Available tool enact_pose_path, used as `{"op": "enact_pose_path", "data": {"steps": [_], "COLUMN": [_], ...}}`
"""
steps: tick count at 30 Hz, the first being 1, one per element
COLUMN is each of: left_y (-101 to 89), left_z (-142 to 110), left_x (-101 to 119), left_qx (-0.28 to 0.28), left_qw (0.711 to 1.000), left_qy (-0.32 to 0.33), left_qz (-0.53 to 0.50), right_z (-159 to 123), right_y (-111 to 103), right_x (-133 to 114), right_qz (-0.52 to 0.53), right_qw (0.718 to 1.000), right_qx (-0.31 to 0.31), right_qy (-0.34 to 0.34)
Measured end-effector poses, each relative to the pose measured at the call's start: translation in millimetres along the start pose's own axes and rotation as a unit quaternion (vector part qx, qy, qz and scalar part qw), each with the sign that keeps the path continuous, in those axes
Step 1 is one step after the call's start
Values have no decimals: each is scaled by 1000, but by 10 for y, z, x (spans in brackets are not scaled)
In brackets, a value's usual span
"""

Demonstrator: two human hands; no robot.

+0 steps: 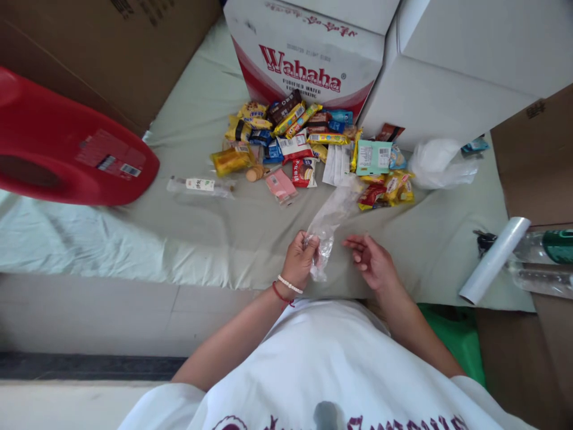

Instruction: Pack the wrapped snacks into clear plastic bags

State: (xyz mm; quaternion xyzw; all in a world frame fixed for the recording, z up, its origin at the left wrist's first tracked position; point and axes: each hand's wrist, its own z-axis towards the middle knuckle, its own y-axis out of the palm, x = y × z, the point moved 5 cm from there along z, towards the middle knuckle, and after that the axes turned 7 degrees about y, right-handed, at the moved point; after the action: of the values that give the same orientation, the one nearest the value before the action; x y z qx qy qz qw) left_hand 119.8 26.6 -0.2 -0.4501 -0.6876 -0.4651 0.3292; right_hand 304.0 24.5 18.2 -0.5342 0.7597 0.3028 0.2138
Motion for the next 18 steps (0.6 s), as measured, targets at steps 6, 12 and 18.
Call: {"op": "enact_pose_path", "data": {"steps": [6,12,18], "left_y": [-26,-268,111], "left_z": [-102,-119,-29], "left_x": [-55,209,661], "left_qx": [-49,3,-36], "left_qw": [997,971,921], "left_qy": [-16,94,243], "left_qz": [56,218,301], "right_z": [135,224,-6], "right_y": [255,261,331], "right_x": [-221,-358,-377], "right_qz": [66,-40,-245], "right_qw": [995,984,925], "right_qx": [-34,53,93], "right_qy": [-69,-162,-276]}}
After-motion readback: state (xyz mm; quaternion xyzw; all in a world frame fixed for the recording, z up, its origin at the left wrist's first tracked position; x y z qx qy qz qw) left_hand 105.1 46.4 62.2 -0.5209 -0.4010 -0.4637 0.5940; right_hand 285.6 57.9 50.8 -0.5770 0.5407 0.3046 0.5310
